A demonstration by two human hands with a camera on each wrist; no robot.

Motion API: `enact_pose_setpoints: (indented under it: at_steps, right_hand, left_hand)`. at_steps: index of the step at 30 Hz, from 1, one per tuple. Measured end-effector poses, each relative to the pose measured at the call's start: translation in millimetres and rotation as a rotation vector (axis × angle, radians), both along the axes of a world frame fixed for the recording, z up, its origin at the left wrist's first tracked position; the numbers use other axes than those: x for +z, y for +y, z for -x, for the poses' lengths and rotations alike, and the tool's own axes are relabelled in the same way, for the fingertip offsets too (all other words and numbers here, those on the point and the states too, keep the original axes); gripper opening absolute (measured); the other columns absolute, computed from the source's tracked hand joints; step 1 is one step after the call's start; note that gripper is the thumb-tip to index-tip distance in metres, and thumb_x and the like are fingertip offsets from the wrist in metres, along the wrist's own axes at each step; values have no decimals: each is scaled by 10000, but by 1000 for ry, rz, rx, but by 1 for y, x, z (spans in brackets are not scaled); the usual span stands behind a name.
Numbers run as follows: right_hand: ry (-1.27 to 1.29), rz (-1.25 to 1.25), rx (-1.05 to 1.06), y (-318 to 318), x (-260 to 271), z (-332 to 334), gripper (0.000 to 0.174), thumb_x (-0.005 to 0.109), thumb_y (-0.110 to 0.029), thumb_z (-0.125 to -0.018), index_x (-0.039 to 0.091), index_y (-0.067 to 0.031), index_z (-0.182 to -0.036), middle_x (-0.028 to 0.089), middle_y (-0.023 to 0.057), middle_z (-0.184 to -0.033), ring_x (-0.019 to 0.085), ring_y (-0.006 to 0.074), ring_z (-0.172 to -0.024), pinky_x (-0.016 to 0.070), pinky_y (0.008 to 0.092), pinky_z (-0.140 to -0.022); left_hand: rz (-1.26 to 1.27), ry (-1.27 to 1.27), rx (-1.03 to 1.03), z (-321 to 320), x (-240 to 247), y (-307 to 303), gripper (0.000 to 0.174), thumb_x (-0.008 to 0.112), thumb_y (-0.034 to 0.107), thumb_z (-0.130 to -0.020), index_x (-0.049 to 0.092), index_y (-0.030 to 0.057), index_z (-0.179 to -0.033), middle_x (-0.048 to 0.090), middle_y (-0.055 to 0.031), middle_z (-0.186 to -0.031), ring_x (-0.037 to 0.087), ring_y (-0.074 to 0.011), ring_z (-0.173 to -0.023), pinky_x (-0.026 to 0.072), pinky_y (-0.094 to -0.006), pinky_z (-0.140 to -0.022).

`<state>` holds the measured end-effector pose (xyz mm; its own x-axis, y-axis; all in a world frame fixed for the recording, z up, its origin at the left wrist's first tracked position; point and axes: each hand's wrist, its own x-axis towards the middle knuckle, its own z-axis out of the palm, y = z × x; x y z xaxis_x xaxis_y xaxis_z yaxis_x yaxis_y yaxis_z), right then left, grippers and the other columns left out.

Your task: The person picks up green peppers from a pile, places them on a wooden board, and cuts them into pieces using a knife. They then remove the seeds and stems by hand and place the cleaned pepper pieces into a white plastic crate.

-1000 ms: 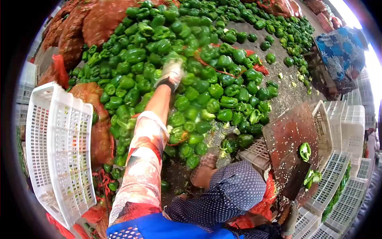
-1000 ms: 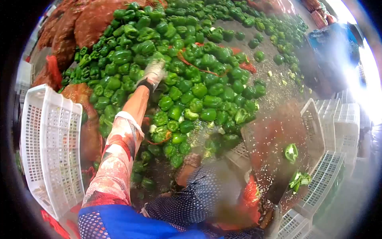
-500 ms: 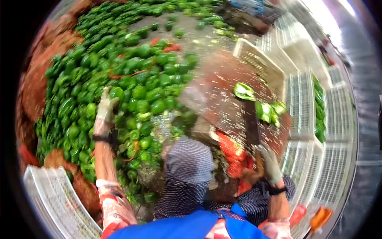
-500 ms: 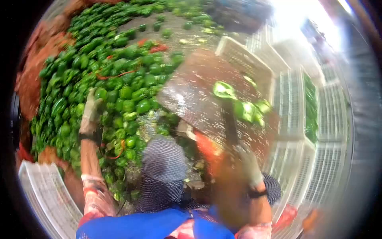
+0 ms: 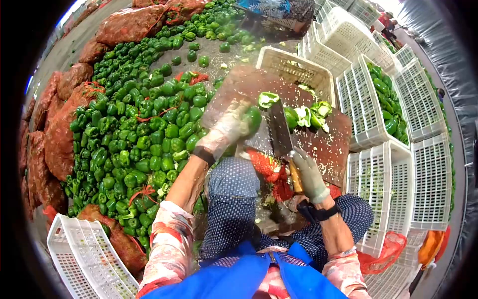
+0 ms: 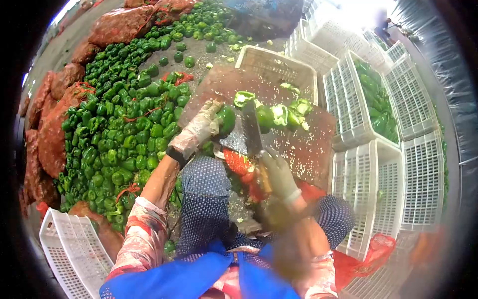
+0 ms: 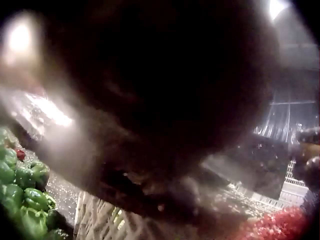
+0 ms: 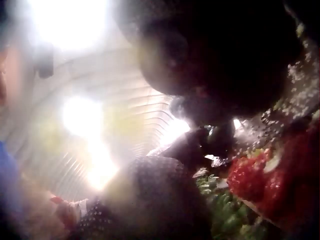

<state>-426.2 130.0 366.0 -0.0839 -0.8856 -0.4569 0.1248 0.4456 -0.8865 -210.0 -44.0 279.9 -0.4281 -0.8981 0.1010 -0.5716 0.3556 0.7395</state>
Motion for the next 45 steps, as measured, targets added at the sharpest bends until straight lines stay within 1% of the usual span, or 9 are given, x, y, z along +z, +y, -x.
enact_pose_setpoints:
  at_steps: [15,22,25,27,34,37,43,44,45]
  right_hand:
    - [629,691,113,-9,24,-34,366,587,34,-844,517,-7,-1200,555,205,-1194,609,210,-704,523,326,-582]
    - [338,-87,249,-41,3,-26,444,558,-296,-946,503,-73,-1326,648,134,-956,616,192,-810,510,324,-696]
    - [736,607,184,-34,-30,7,465,567,-238,-940,464,-35,-1346,585,109,-1059,586,151,-914,491,275,-764]
    - [213,173,-31,-28,8,-18,483,553,-243,-938,456,-14,-1352,595,102,-1035,582,159,-881,482,279,-761]
    - [590,191,398,-45,1,-40,396,491,-220,-975,531,41,-1271,573,111,-1215,536,170,-1077,392,291,-968]
    - [565,185,336,-43,-10,-28,403,489,-232,-976,530,32,-1279,582,109,-1207,543,181,-1073,405,292,-951]
    - [373,104,70,-34,-28,-11,415,462,-246,-990,488,-10,-1331,572,42,-1160,535,106,-927,437,237,-786]
    - [278,-16,47,-36,-19,-9,398,513,-152,-963,461,-3,-1329,503,172,-1327,482,288,-1217,377,361,-1046]
    - [431,-39,140,-37,-15,-5,396,509,-155,-964,462,3,-1324,500,160,-1328,474,273,-1229,377,363,-1044]
  left_hand:
    - [-471,747,315,6,10,28,335,686,4,-820,506,70,-1094,493,3,-865,489,-107,-742,445,-255,-596]
    - [-894,1069,242,-10,-6,20,202,569,160,-907,536,81,-1090,504,-17,-809,479,-103,-678,431,-251,-586]
    - [-917,1285,192,2,3,25,223,520,135,-913,541,64,-1124,519,-24,-776,508,-127,-678,482,-283,-645]
    - [-429,646,137,13,-46,-5,172,517,75,-919,549,28,-1082,560,-33,-770,544,-120,-669,511,-259,-648]
    - [-663,1049,439,-85,25,59,65,458,62,-908,516,47,-934,541,-32,-745,537,-139,-571,508,-302,-491]
    - [-383,773,541,-181,-59,76,433,610,127,-859,489,-32,-1243,555,-88,-976,600,-140,-741,543,-279,-603]
    - [-330,1025,1065,-368,-155,120,144,557,220,-950,576,109,-861,478,66,-695,445,-62,-584,373,-227,-502]
    - [-336,987,1184,-396,-168,127,169,536,240,-967,569,122,-851,462,78,-675,421,-58,-566,346,-233,-491]
    - [-356,288,1225,-416,-170,134,169,545,225,-931,597,95,-837,540,5,-707,504,-147,-619,401,-310,-564]
